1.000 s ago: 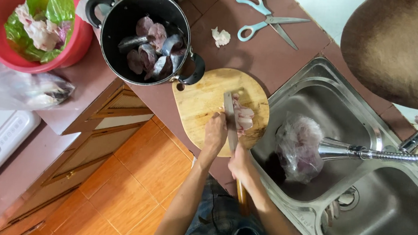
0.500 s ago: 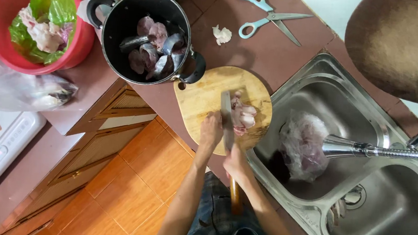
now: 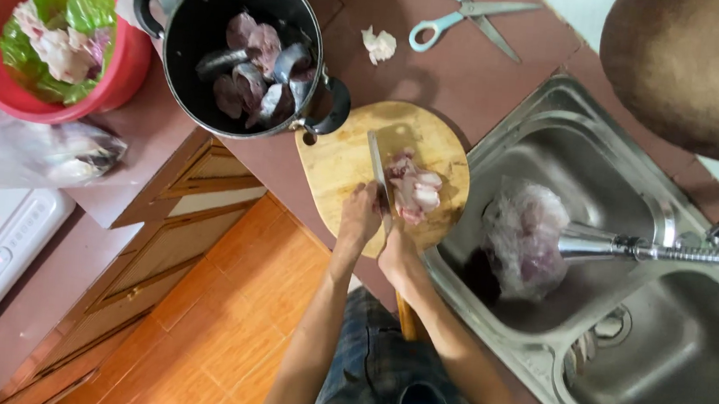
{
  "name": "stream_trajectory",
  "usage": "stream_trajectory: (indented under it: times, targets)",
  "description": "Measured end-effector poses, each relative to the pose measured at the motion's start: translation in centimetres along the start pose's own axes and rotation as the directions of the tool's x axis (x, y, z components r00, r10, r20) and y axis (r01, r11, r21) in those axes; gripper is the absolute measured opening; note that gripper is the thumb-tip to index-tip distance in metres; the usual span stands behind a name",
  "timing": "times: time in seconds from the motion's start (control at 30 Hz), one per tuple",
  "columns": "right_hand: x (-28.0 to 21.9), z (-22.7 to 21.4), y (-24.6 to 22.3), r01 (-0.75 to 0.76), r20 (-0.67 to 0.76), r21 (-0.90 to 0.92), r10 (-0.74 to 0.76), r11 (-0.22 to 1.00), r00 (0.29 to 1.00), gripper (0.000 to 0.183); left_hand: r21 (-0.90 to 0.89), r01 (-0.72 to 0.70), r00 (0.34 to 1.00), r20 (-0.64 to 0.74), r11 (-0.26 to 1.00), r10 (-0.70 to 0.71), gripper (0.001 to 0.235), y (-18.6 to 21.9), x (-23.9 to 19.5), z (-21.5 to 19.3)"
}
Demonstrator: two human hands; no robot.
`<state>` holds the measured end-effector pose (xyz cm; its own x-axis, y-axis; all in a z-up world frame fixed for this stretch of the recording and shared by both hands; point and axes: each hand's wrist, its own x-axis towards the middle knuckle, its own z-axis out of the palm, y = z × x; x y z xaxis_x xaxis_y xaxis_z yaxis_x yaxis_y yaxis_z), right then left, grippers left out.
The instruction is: The person removes meat from a plastic bag, cuts it into smaller pieces on a wooden board, and transfers the pieces into a pot. They then take more meat from a red bowl and add it to the pot.
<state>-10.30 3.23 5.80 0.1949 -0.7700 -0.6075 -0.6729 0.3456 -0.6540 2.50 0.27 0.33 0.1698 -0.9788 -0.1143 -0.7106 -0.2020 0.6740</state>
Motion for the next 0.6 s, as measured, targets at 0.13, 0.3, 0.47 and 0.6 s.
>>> stream_trajectory:
  times: [0.13, 0.3, 0.47, 0.6]
  targets:
    - [1.1, -0.3, 1.0, 0.017, -0.006, -0.039, -0.017, 0.999, 1.0, 0.043, 0.022, 0.069, 0.997, 0.039, 0.997, -0.07, 0.021, -0.1, -0.2, 0.5]
    - [-1.9, 0.9, 3.6, 0.428, -0.27, -0.219, -0.476, 0.877, 0.837, 0.045, 0.045, 0.076, 0.994, 0.074, 0.996, -0.079, 0.025, -0.2, -0.1, 0.7]
    - [-0.9, -1.5, -0.8, -0.034, 0.039, 0.118, 0.029, 0.992, 0.999, 0.049, 0.01, 0.128, 0.988, 0.088, 0.992, -0.128, 0.022, 1.1, -0.5, -0.1]
    - [-4.4, -1.0, 0.6, -0.036, -0.022, 0.088, 0.038, 0.996, 0.999, 0.074, 0.054, 0.101, 0.992, 0.066, 0.993, -0.104, 0.029, 0.8, -0.2, -0.1]
